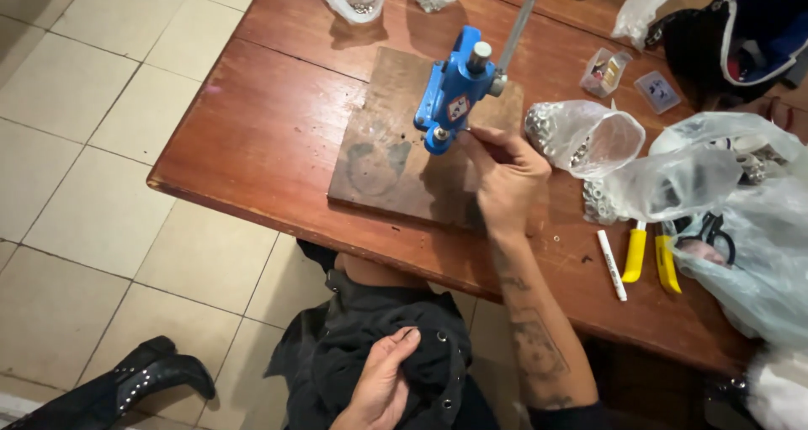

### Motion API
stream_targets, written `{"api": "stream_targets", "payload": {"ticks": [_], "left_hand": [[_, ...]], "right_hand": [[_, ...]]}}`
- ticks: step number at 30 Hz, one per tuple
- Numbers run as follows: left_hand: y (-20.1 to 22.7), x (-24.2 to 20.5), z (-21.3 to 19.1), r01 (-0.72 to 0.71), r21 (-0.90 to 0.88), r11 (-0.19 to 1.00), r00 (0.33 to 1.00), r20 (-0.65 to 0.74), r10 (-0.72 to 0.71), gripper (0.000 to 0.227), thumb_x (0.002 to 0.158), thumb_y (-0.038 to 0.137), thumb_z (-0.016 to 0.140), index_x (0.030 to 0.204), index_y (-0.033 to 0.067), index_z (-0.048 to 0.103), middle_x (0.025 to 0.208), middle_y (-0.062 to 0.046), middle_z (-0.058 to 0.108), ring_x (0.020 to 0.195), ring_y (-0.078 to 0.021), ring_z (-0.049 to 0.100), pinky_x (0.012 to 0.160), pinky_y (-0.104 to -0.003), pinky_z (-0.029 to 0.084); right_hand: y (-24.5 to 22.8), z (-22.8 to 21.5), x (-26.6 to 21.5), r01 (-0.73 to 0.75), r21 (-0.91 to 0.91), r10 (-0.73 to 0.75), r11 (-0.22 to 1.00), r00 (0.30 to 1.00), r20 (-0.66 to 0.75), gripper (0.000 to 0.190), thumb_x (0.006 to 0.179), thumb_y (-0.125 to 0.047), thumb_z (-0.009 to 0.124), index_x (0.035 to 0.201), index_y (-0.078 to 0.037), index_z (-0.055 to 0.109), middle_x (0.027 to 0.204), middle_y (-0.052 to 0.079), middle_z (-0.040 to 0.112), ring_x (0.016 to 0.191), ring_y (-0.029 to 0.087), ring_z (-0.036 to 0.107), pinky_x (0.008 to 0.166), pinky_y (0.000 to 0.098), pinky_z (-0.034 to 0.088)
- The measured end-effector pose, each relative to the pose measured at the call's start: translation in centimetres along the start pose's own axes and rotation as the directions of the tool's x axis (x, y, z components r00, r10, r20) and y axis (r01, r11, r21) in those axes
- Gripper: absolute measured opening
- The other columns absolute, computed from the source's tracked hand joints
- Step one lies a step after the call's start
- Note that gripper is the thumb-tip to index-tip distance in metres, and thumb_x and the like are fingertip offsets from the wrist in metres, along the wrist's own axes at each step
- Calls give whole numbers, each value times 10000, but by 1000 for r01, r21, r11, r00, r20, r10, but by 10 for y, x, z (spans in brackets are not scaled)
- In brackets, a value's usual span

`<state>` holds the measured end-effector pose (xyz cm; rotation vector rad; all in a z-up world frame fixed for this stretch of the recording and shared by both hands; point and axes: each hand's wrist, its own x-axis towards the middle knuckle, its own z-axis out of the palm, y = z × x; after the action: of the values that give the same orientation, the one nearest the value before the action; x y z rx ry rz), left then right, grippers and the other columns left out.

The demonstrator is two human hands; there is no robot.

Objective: Installing metal grommets into a black garment piece using a manual hand press, marking positions with a pen, and trimming fabric with scissors.

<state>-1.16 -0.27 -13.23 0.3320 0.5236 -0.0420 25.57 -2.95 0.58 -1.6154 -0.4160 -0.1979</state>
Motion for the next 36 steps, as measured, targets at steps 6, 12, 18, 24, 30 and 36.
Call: {"api": "stream_targets", "payload": {"ticks": [6, 12, 18, 24, 30, 36], "left_hand": [[-5, 4, -7, -36, 18, 999, 999, 40, 36, 166, 957, 123, 655, 1048, -6, 709, 975, -43, 744, 929, -122, 684, 892, -276, 512], [-9, 9, -15, -29, -6, 1000, 997, 77, 29, 156, 994, 111, 655, 1067, -19, 703, 982, -46, 745, 923, -118, 685, 895, -275, 517], [10, -7, 17, 49, 1, 999, 998, 42, -49, 176, 939, 125, 645, 1043, -2, 708, 965, -69, 773, 902, -151, 724, 874, -295, 560], [46, -17, 54, -230, 497, 837, 973, 94, 211, 111, 960, 90, 714, 994, -15, 724, 893, -1, 709, 831, -64, 645, 787, -243, 523], [67, -8, 87, -217, 487, 846, 975, 141, 169, 127, 956, 101, 708, 996, -19, 719, 859, -18, 711, 761, -74, 634, 714, -244, 537], [76, -9, 112, -168, 442, 881, 979, 182, 95, 162, 956, 107, 662, 1041, -20, 714, 899, -33, 735, 790, -83, 660, 754, -240, 541]], "right_hand": [[7, 13, -1, 264, -127, -263, 956, 965, 27, 133, 890, -2, 843, 981, 24, 751, 946, 104, 780, 848, 100, 702, 804, 260, 579], [-9, 15, -2, 371, -202, -340, 907, 925, 171, 155, 873, 10, 830, 1015, 16, 768, 1046, 150, 762, 912, 135, 732, 796, 269, 578], [-2, 1, -1, -30, 123, 11, 992, 989, 147, 191, 877, 12, 814, 1058, 14, 754, 1026, 100, 770, 937, 135, 727, 872, 282, 597], [-55, -59, -84, -300, -182, 348, 936, 724, 596, 230, 916, -76, 679, 1137, -39, 731, 1061, 22, 734, 961, 91, 661, 843, 246, 554], [-50, -89, -134, -686, -78, 583, 723, 546, 601, 173, 929, -100, 717, 1066, -6, 669, 957, -10, 651, 909, 65, 584, 803, 239, 494], [-27, -93, -144, -823, 299, 604, 482, 560, 568, 139, 983, -165, 643, 1056, -47, 654, 852, -17, 651, 737, 55, 579, 624, 209, 444]]}}
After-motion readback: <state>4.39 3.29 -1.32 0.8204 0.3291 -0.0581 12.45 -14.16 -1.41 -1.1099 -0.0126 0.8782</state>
